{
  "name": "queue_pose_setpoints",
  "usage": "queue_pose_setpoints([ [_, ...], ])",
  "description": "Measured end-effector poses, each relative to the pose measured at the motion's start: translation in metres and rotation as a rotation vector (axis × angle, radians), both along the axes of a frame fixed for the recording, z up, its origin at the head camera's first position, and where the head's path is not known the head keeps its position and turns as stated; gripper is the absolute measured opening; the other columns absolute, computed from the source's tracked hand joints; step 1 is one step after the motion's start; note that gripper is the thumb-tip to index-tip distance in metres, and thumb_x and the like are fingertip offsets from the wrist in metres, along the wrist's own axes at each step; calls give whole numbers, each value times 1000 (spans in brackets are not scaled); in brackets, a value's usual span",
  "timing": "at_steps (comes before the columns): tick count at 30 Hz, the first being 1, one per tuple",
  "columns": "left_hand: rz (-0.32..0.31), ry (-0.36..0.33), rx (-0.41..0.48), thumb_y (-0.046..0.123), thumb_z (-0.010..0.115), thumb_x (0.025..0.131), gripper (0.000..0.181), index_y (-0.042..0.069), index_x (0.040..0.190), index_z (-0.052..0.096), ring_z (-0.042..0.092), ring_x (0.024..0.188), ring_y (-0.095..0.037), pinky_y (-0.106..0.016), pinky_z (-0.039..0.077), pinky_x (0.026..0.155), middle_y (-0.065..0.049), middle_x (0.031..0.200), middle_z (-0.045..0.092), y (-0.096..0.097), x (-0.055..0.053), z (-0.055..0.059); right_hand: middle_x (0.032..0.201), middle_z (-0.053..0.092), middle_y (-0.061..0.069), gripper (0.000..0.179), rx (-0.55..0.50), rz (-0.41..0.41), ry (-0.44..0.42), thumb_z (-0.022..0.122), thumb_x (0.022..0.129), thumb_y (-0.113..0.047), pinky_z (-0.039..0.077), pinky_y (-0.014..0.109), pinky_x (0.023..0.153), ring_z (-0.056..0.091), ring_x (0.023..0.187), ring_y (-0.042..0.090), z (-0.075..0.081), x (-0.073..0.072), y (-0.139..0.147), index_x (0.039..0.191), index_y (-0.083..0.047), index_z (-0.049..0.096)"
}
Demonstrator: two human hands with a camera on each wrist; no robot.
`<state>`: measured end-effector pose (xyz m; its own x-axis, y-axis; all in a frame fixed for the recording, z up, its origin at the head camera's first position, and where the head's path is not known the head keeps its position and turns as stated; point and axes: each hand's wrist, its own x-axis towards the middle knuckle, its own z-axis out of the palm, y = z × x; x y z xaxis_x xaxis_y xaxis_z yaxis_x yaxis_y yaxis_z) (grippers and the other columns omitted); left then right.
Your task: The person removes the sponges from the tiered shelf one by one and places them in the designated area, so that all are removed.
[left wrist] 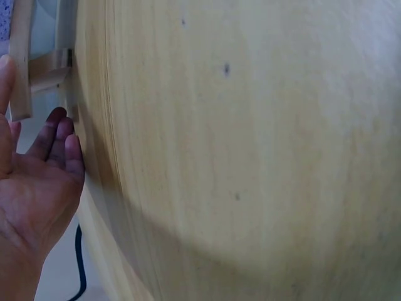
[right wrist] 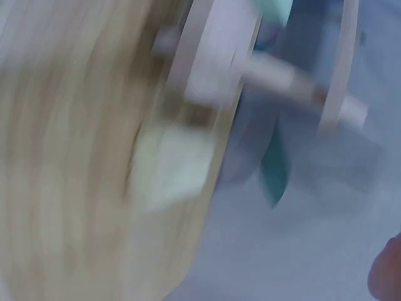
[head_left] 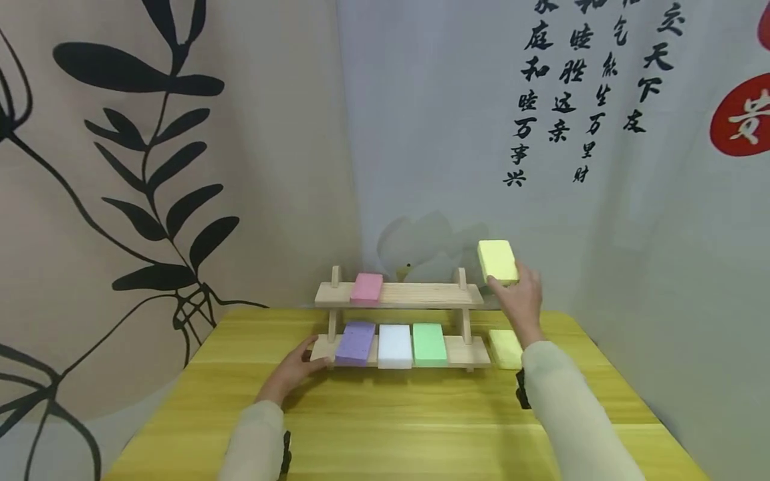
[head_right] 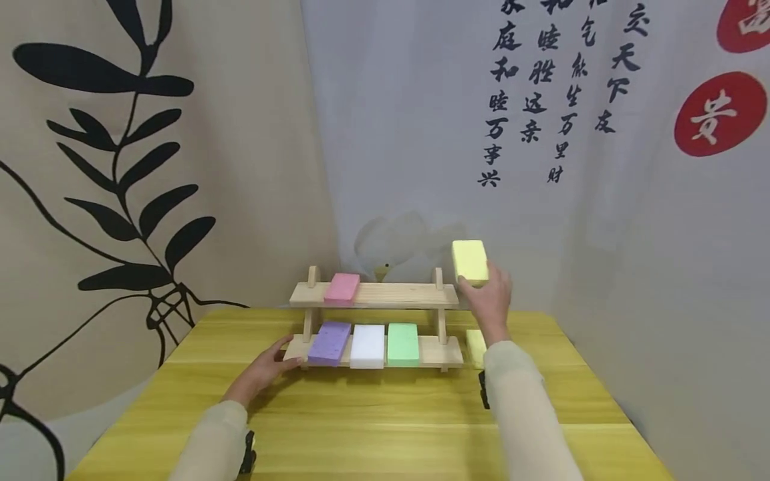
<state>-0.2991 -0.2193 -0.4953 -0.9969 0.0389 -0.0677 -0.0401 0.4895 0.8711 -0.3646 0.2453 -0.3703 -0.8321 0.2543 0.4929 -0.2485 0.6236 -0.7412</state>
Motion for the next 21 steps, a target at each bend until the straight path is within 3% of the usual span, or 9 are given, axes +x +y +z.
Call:
queue_pose_setpoints([
  [5,-7,-6,11,39,67,95,83,9,158,21,33,136,-53,-65,31,107,-38,148,32,-1,-2,-2,138,39,32,78,17,-81,-137,63,93,-39,35,57,96,38,122,45,-22,14,73,149,7,33],
  [9,-23,-5,12,39,68,94,85,8,158,21,33,136,-53,-64,32,107,-39,148,31,0,-4,-4,149,24,39,85,39,-46,-315,59,96,-43,25,66,108,23,136,55,-55,27,108,151,12,23],
  [15,-2,-2,17,40,70,93,85,9,157,23,34,136,-52,-63,32,107,-38,148,33,1,-3,-7,152,12,42,89,2,55,-507,58,97,-42,23,67,109,15,138,59,-95,32,121,151,14,15],
  [21,6,4,16,40,70,93,84,10,157,25,33,136,-53,-64,31,107,-38,148,32,1,-2,-4,149,14,45,85,16,106,-547,57,98,-36,25,67,108,18,135,61,-116,29,120,148,19,16],
])
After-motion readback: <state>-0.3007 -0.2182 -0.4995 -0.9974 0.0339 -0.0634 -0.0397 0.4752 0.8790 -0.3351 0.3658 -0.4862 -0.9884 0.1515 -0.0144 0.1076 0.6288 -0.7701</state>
